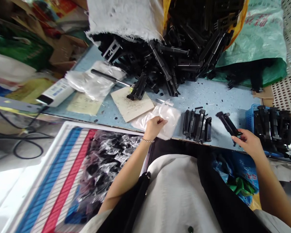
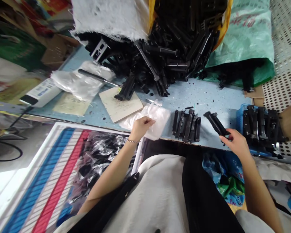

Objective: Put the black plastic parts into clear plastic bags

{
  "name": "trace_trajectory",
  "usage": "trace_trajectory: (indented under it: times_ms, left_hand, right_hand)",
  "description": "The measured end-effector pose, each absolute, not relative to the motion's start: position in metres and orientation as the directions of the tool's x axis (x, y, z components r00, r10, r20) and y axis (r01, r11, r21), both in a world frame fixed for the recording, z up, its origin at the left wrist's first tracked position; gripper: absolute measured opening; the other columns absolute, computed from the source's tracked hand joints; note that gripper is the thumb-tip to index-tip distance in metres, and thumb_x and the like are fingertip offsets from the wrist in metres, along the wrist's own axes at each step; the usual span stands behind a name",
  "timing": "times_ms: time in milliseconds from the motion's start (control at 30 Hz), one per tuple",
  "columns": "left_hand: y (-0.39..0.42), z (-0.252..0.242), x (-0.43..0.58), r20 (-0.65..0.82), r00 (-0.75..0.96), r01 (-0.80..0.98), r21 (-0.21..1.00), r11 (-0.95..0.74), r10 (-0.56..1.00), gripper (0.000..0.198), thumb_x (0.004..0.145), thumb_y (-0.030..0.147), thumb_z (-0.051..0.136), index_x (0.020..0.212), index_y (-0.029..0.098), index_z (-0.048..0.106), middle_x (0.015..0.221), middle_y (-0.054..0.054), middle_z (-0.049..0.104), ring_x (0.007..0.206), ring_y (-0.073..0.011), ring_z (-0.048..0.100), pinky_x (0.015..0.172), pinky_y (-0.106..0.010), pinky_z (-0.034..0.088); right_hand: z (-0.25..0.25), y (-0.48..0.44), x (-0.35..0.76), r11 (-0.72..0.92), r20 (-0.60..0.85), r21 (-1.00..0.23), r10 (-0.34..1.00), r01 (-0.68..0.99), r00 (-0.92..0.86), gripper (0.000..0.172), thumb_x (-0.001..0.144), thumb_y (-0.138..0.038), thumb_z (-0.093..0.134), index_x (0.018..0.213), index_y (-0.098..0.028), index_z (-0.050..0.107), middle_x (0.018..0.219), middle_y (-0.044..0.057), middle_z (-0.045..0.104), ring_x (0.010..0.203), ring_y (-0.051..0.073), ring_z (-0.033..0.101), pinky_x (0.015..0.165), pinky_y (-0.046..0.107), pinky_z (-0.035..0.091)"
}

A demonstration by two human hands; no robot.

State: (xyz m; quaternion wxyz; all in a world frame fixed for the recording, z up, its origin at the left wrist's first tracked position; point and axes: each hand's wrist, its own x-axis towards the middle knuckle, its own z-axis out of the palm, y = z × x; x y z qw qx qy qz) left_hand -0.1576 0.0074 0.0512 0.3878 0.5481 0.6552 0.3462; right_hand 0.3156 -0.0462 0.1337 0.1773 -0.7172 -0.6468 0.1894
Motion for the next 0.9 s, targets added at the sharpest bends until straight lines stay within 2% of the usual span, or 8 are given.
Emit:
trace_trajectory:
  times_ms: [100, 167, 233, 333, 400, 567, 767, 900]
  left_hand:
    - [0.005, 0.053, -0.161, -0.196, -0.106, 0.313, 0.924, 0.22, 0.975, 0.011, 0.079, 0.03, 0.065, 0.08, 0.02, 0.062, 0.071, 0.002, 0.063, 0.065, -0.0146, 0.058, 0.063, -0.027, 0.045]
    - [0.004, 0.053, -0.156, -0.214, -0.119, 0.233, 0.943, 0.237, 0.97, 0.015, 0.073, 0.026, 0.067, 0.083, 0.021, 0.056, 0.076, 0.001, 0.066, 0.068, -0.0145, 0.061, 0.064, -0.026, 0.046]
    - [0.002, 0.053, -0.154, -0.21, -0.119, 0.206, 0.951, 0.231, 0.97, 0.022, 0.07, 0.023, 0.069, 0.08, 0.022, 0.05, 0.077, 0.001, 0.067, 0.067, -0.0141, 0.062, 0.063, -0.026, 0.048]
    - [-0.004, 0.055, -0.159, -0.17, -0.156, 0.272, 0.94, 0.207, 0.973, 0.022, 0.071, 0.021, 0.069, 0.078, 0.022, 0.048, 0.074, 0.002, 0.066, 0.064, -0.014, 0.061, 0.062, -0.027, 0.05]
    - [-0.008, 0.057, -0.166, -0.091, -0.168, 0.361, 0.921, 0.147, 0.982, 0.011, 0.077, 0.019, 0.064, 0.08, 0.021, 0.054, 0.077, 0.0, 0.069, 0.07, -0.0156, 0.064, 0.068, -0.029, 0.053]
    - [-0.012, 0.058, -0.17, 0.151, 0.067, 0.529, 0.833, -0.163, 0.986, 0.027, 0.085, 0.008, 0.047, 0.091, 0.02, 0.071, 0.098, -0.006, 0.075, 0.097, -0.0197, 0.07, 0.093, -0.037, 0.057]
    - [-0.017, 0.069, -0.183, 0.309, -0.002, 0.715, 0.665, -0.214, 0.951, 0.029, 0.095, 0.015, 0.049, 0.112, 0.019, 0.073, 0.12, -0.013, 0.069, 0.111, -0.0231, 0.068, 0.098, -0.041, 0.057]
    - [-0.022, 0.072, -0.19, 0.322, 0.138, 0.778, 0.551, -0.303, 0.937, 0.036, 0.095, 0.008, 0.043, 0.108, 0.019, 0.075, 0.127, -0.013, 0.068, 0.116, -0.0238, 0.067, 0.103, -0.044, 0.056]
  right_hand:
    - [0.138, -0.052, 0.244, -0.308, -0.288, -0.914, 0.951, 0.265, 0.112, 0.048, 0.067, -0.06, 0.08, 0.097, -0.023, 0.069, 0.073, 0.002, 0.064, 0.057, 0.016, 0.054, 0.053, 0.03, 0.044]
    - [0.133, -0.057, 0.185, -0.507, -0.462, -0.844, 0.853, -0.173, -0.244, 0.055, 0.067, -0.066, 0.078, 0.097, -0.02, 0.069, 0.077, 0.005, 0.066, 0.056, 0.014, 0.05, 0.048, 0.028, 0.04]
    - [0.121, -0.061, 0.13, -0.737, -0.487, -0.568, 0.66, -0.366, -0.572, 0.056, 0.073, -0.065, 0.074, 0.099, -0.015, 0.069, 0.075, 0.005, 0.064, 0.054, 0.011, 0.045, 0.044, 0.023, 0.034]
    - [0.1, -0.066, 0.081, -0.908, -0.465, -0.213, 0.419, -0.361, -0.78, 0.055, 0.085, -0.061, 0.066, 0.099, -0.008, 0.069, 0.068, 0.001, 0.056, 0.052, 0.007, 0.034, 0.04, 0.017, 0.028]
    - [0.091, -0.069, 0.072, -0.917, -0.484, -0.13, 0.39, -0.377, -0.783, 0.052, 0.088, -0.057, 0.067, 0.098, -0.006, 0.069, 0.068, 0.0, 0.054, 0.052, 0.005, 0.032, 0.04, 0.014, 0.027]
    - [0.091, -0.074, 0.076, -0.89, -0.436, -0.086, 0.438, -0.448, -0.786, 0.054, 0.093, -0.058, 0.06, 0.102, -0.005, 0.068, 0.068, 0.001, 0.054, 0.052, 0.007, 0.033, 0.039, 0.016, 0.029]
    - [0.084, -0.067, 0.074, -0.889, -0.454, -0.091, 0.438, -0.448, -0.776, 0.054, 0.087, -0.057, 0.068, 0.099, -0.004, 0.069, 0.067, -0.001, 0.052, 0.052, 0.006, 0.031, 0.039, 0.015, 0.03]
    - [0.089, -0.068, 0.076, -0.875, -0.419, -0.13, 0.474, -0.466, -0.774, 0.055, 0.089, -0.059, 0.065, 0.102, -0.006, 0.069, 0.065, -0.002, 0.051, 0.052, 0.008, 0.031, 0.038, 0.016, 0.031]
